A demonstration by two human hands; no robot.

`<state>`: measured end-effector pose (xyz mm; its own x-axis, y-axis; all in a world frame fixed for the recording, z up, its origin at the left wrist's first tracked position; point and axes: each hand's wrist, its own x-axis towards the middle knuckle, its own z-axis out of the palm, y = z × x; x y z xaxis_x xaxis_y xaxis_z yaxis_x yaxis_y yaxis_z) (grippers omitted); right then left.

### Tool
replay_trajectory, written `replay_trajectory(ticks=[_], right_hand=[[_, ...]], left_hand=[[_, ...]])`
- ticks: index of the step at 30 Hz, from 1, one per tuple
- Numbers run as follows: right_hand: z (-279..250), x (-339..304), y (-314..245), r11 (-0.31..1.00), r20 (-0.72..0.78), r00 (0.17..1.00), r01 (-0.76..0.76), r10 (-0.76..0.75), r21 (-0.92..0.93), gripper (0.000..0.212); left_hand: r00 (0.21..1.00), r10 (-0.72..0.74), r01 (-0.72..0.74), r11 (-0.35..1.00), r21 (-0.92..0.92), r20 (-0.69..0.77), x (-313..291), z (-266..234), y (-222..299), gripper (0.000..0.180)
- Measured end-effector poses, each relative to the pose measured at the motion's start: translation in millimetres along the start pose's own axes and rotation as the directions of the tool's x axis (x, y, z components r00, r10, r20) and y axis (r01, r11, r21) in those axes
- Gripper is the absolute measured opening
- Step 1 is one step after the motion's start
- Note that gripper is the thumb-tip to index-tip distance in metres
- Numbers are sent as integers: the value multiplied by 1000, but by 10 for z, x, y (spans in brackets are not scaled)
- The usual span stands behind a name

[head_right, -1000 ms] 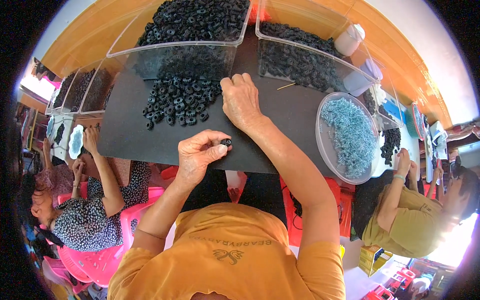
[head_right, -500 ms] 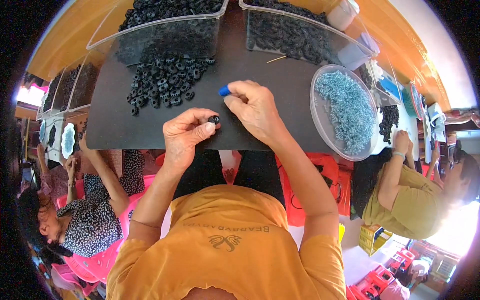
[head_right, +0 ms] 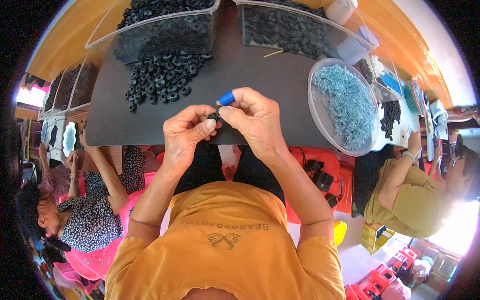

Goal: The person assembles small plastic components by inserting springs into them by hand, then scoops more plastic pieces from a container and places them on the table.

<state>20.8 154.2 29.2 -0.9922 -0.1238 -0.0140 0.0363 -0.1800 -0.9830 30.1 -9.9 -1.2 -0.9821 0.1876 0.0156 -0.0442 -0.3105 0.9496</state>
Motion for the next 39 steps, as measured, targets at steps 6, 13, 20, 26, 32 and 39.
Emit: replay_trajectory(ticks=[6,13,20,26,32,39], right_hand=[[36,-85,86,990,-65,990,118,-123,-73,16],[64,-134,145,987,-111,981,160,-158,10,11],[118,-207,158,985,-149,974,169,-170,-26,8],[-10,-220,175,964,-71,983,151,-170,-221,12],[-31,-195,334,854,-46,917,351,-397,-383,15],[26,-173,334,664,16,799,510,-601,-546,19]], left_hand=[[1000,2,-2,1000,0,3,-10,35,-2,16],[1000,-5,5,1000,-26,4,-44,76,-6,18],[1000,-22,22,999,-25,-8,-61,81,-22,18],[1000,6,-6,999,-39,9,-102,85,-5,16],[999,40,-38,992,120,-14,-91,103,-42,11],[996,93,-91,977,193,1,-63,116,-72,12]])
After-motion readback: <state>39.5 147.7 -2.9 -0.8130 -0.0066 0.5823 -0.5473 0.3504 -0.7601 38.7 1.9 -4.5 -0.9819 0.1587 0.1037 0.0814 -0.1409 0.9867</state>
